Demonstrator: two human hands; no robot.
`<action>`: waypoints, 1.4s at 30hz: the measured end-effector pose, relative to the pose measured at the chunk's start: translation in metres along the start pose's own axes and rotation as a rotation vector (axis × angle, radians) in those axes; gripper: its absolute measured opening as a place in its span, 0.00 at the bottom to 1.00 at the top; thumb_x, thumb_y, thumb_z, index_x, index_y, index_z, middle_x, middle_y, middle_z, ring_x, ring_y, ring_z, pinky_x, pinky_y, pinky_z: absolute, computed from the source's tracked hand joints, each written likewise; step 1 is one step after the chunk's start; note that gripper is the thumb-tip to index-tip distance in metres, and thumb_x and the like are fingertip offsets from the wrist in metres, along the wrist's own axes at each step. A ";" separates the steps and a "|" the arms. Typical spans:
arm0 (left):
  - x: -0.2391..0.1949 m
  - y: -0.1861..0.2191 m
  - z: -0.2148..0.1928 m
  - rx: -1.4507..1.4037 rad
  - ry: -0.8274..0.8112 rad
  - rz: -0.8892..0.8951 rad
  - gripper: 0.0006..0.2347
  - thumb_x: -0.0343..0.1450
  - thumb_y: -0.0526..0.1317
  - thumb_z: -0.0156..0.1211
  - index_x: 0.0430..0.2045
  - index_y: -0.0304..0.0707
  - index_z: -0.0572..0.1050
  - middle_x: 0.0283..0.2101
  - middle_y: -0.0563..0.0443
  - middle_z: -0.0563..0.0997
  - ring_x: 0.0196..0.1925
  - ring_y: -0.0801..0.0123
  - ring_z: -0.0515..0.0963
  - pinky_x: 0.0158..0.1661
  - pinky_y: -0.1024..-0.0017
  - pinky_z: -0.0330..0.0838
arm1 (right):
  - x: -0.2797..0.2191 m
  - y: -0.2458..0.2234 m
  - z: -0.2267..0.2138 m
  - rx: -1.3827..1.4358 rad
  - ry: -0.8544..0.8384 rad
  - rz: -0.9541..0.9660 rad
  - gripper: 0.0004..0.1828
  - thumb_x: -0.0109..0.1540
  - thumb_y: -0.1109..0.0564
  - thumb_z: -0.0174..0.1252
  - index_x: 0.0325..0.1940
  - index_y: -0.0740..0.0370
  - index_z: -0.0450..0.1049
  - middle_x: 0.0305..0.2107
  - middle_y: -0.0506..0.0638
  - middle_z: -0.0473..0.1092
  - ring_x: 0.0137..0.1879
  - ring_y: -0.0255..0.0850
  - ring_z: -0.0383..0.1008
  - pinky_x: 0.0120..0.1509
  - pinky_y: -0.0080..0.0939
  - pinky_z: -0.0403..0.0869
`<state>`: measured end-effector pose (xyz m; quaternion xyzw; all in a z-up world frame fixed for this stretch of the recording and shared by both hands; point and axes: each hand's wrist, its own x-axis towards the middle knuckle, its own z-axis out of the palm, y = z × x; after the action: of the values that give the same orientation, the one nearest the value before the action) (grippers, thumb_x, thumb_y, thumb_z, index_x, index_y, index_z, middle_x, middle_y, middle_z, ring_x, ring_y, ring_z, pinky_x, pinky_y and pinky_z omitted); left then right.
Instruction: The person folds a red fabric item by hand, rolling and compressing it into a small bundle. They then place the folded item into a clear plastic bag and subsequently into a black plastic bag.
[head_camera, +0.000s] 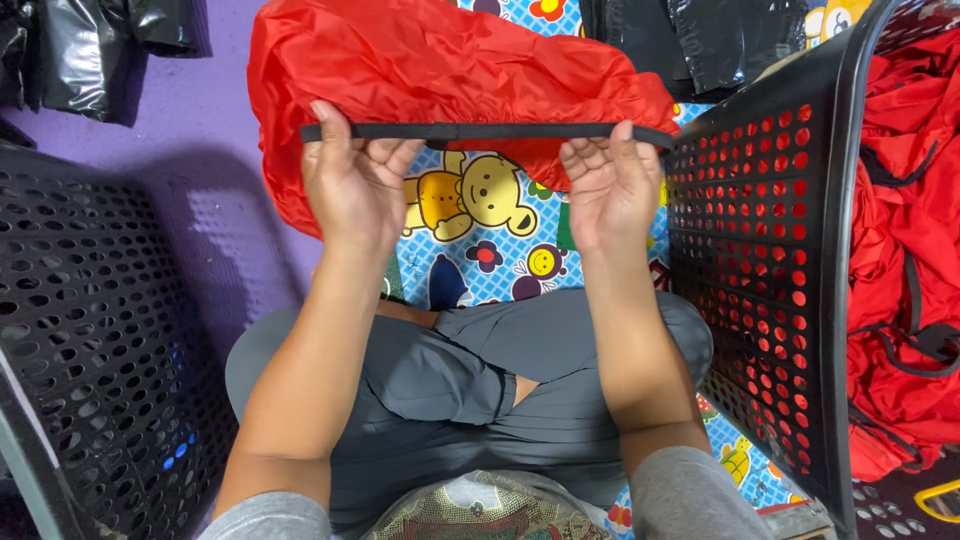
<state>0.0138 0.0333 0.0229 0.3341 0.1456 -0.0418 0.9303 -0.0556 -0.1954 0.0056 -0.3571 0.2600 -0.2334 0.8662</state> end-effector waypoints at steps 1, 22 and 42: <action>-0.003 -0.004 0.002 0.000 0.002 0.000 0.21 0.70 0.51 0.59 0.41 0.27 0.74 0.38 0.35 0.85 0.38 0.51 0.88 0.40 0.56 0.88 | -0.002 0.003 0.001 -0.001 0.000 0.001 0.14 0.60 0.53 0.66 0.38 0.64 0.70 0.30 0.64 0.76 0.38 0.52 0.81 0.46 0.50 0.83; -0.013 -0.042 -0.014 0.003 -0.304 -0.086 0.13 0.75 0.31 0.62 0.53 0.43 0.70 0.50 0.43 0.84 0.50 0.53 0.85 0.53 0.54 0.84 | -0.028 0.032 0.014 -1.081 -0.547 -1.140 0.13 0.61 0.55 0.72 0.46 0.61 0.80 0.41 0.51 0.73 0.46 0.50 0.76 0.53 0.49 0.75; -0.005 -0.057 -0.032 0.448 -0.336 0.020 0.22 0.68 0.25 0.71 0.49 0.39 0.63 0.34 0.49 0.82 0.33 0.73 0.86 0.38 0.78 0.83 | -0.030 0.028 0.003 -0.797 -0.641 -0.407 0.06 0.69 0.63 0.56 0.43 0.67 0.78 0.29 0.52 0.72 0.40 0.38 0.71 0.50 0.43 0.72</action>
<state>-0.0082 0.0097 -0.0336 0.5213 -0.0270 -0.1184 0.8447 -0.0703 -0.1585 -0.0042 -0.7537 -0.0228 -0.1593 0.6373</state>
